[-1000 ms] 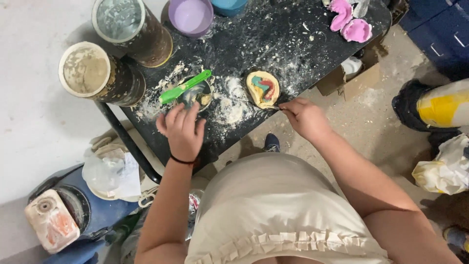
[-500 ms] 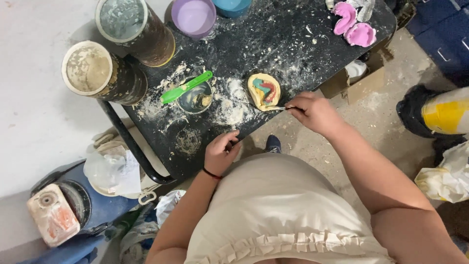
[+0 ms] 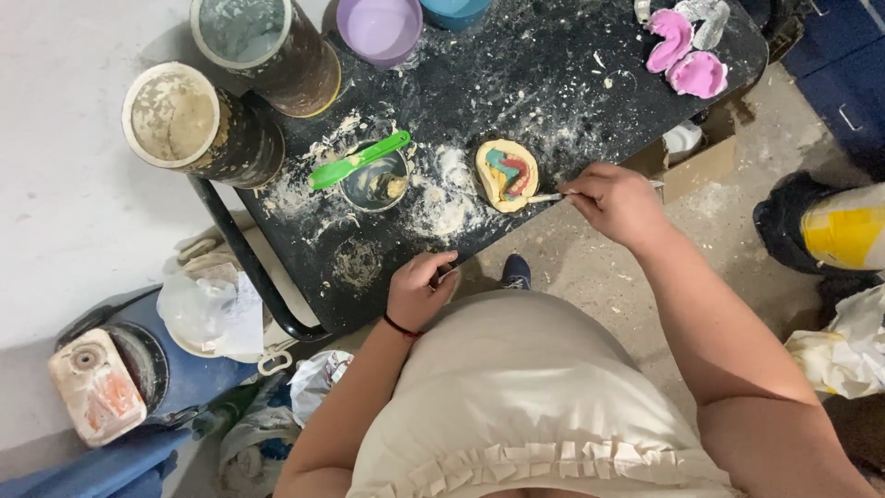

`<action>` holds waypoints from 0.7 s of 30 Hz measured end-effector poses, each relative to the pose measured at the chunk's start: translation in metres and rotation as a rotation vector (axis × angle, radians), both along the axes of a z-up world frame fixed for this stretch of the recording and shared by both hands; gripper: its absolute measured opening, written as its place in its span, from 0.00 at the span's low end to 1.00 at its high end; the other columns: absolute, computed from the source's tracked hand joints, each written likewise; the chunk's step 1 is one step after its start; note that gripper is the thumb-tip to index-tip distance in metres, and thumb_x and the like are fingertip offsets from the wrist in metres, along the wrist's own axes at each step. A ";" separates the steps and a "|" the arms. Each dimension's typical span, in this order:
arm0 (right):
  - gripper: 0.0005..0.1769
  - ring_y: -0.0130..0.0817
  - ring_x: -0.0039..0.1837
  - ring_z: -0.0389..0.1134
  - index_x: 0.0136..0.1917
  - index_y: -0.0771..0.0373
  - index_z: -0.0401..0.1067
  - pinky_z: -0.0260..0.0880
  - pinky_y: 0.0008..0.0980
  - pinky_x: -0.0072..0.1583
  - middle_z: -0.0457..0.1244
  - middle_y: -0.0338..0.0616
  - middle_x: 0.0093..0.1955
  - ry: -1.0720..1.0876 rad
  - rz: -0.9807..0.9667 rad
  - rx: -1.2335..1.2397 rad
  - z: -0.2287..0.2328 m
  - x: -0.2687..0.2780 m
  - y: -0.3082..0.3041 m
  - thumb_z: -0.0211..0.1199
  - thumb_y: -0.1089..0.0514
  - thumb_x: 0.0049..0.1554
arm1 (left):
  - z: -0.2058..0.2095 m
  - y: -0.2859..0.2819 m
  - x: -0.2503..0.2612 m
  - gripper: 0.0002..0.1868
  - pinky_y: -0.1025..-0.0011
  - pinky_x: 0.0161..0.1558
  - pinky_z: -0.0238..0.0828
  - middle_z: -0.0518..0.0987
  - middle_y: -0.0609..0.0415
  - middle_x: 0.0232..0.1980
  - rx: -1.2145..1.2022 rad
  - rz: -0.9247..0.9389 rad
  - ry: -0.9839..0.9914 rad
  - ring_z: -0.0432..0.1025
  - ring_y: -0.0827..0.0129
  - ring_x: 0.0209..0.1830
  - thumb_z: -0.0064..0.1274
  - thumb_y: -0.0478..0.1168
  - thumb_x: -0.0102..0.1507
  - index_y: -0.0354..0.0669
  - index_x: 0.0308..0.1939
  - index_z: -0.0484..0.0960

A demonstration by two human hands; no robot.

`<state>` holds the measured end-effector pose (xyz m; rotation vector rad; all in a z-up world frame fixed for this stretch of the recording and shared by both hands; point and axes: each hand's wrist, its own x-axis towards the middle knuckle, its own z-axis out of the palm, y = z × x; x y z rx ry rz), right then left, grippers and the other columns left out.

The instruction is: The person is using a small tool to detail and refine a plaster mold of a dental arch on a laboratory bench.

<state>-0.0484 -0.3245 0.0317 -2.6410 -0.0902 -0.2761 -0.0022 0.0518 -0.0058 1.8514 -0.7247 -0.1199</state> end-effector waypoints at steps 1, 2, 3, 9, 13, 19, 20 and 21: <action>0.05 0.41 0.49 0.74 0.49 0.50 0.82 0.75 0.37 0.50 0.70 0.35 0.46 0.001 0.002 0.000 0.001 0.004 0.003 0.72 0.52 0.59 | -0.001 0.000 0.001 0.20 0.67 0.22 0.73 0.83 0.48 0.36 0.000 0.002 0.001 0.73 0.62 0.23 0.62 0.29 0.60 0.46 0.56 0.87; 0.05 0.44 0.49 0.74 0.48 0.52 0.82 0.75 0.41 0.49 0.70 0.38 0.45 -0.027 0.033 -0.005 0.002 0.006 0.006 0.72 0.52 0.58 | -0.002 0.000 0.001 0.20 0.66 0.22 0.73 0.83 0.48 0.36 0.008 -0.001 -0.006 0.73 0.61 0.23 0.62 0.29 0.60 0.46 0.56 0.86; 0.06 0.48 0.48 0.74 0.48 0.54 0.82 0.75 0.44 0.49 0.70 0.42 0.45 -0.055 0.063 -0.010 0.003 0.008 0.010 0.73 0.53 0.57 | -0.003 0.000 0.001 0.20 0.65 0.22 0.73 0.83 0.48 0.36 0.016 -0.003 -0.013 0.73 0.61 0.23 0.63 0.29 0.60 0.46 0.56 0.86; 0.06 0.46 0.51 0.75 0.49 0.52 0.83 0.75 0.42 0.51 0.71 0.40 0.47 -0.056 0.019 0.016 -0.007 0.012 0.005 0.73 0.53 0.58 | 0.002 0.000 0.002 0.21 0.61 0.22 0.73 0.82 0.44 0.35 0.008 -0.022 -0.044 0.73 0.55 0.23 0.63 0.27 0.59 0.43 0.55 0.85; 0.05 0.47 0.49 0.74 0.48 0.54 0.82 0.75 0.42 0.50 0.71 0.41 0.46 -0.054 0.029 0.039 0.001 0.013 0.008 0.73 0.55 0.58 | -0.003 0.000 0.002 0.20 0.63 0.22 0.73 0.82 0.47 0.34 0.009 -0.014 -0.046 0.74 0.58 0.23 0.63 0.28 0.58 0.45 0.54 0.86; 0.05 0.45 0.49 0.75 0.48 0.52 0.82 0.75 0.42 0.49 0.71 0.39 0.46 -0.066 -0.008 -0.010 0.006 0.015 0.005 0.72 0.53 0.59 | 0.004 0.001 0.003 0.20 0.63 0.22 0.74 0.82 0.47 0.33 0.005 -0.032 -0.050 0.73 0.57 0.22 0.63 0.27 0.58 0.45 0.54 0.86; 0.05 0.46 0.48 0.75 0.48 0.54 0.82 0.75 0.42 0.49 0.71 0.41 0.46 -0.051 0.002 -0.010 0.010 0.016 0.008 0.73 0.54 0.58 | 0.006 0.000 0.003 0.20 0.64 0.22 0.74 0.82 0.47 0.33 0.008 -0.031 -0.062 0.73 0.57 0.22 0.63 0.27 0.58 0.45 0.53 0.86; 0.06 0.47 0.48 0.75 0.48 0.56 0.83 0.75 0.42 0.49 0.71 0.42 0.45 -0.035 0.012 -0.010 0.013 0.016 0.011 0.74 0.56 0.57 | 0.008 0.000 0.003 0.20 0.64 0.21 0.73 0.82 0.48 0.32 0.012 -0.031 -0.074 0.73 0.57 0.21 0.63 0.27 0.58 0.45 0.53 0.86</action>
